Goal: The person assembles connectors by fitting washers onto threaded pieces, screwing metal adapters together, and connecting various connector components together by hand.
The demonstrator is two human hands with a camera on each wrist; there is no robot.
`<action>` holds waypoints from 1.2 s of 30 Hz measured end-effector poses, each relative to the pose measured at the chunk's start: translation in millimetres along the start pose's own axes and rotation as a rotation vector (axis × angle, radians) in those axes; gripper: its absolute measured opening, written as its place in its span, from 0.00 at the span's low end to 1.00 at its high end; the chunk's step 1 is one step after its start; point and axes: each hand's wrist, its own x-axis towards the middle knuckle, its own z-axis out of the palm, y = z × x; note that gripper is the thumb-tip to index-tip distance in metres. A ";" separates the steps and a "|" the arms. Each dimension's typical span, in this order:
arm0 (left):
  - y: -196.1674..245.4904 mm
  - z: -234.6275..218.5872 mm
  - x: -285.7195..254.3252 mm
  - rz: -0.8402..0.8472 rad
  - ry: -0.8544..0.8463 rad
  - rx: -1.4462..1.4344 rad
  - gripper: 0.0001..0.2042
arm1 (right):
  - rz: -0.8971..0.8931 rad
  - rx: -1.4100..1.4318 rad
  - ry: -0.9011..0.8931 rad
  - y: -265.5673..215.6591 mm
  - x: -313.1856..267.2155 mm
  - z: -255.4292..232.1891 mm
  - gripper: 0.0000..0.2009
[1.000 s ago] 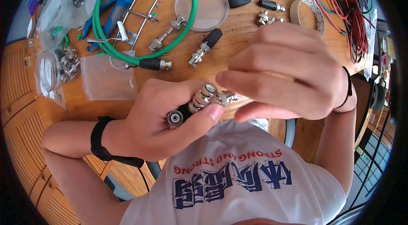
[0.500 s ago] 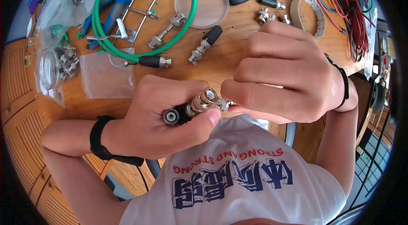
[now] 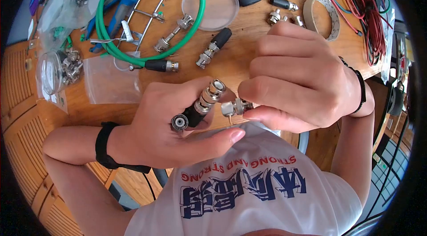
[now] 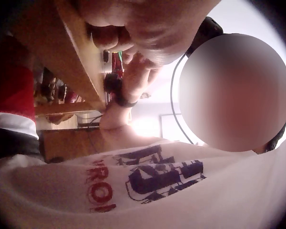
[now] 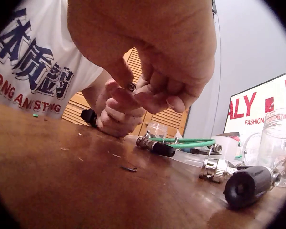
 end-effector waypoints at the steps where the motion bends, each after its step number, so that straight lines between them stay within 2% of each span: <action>1: -0.5 2.6 -1.0 -0.008 0.047 -0.026 0.15 | -0.002 0.000 0.000 0.5 -0.4 -0.7 0.15; 8: -0.1 6.5 -4.9 -0.104 0.095 -0.101 0.12 | -0.027 -0.008 -0.018 -0.6 -1.8 2.5 0.14; 10: -4.2 4.5 -4.0 -0.014 0.047 -0.006 0.12 | -0.033 -0.002 -0.030 -0.6 -0.6 1.9 0.14; 14: -3.0 7.9 -3.0 -0.019 0.042 0.045 0.11 | -0.068 0.033 -0.020 -2.4 -3.5 8.5 0.14; 17: -2.7 10.0 -1.3 0.045 0.072 0.099 0.12 | -0.084 0.041 -0.025 -4.2 -5.1 9.0 0.14; 23: -2.9 10.9 0.2 0.071 0.020 0.164 0.13 | -0.085 0.051 -0.071 -10.3 -4.5 6.9 0.14; 25: -6.2 15.1 1.3 0.133 0.099 0.149 0.11 | -0.083 0.053 -0.062 -10.8 -5.0 7.9 0.15; 31: -5.7 13.6 -0.4 0.130 0.100 0.166 0.11 | -0.106 0.059 0.002 -10.8 -5.7 12.7 0.15; 36: -5.1 14.1 1.1 0.130 0.091 0.160 0.11 | -0.079 0.083 -0.071 -12.6 -3.8 7.6 0.14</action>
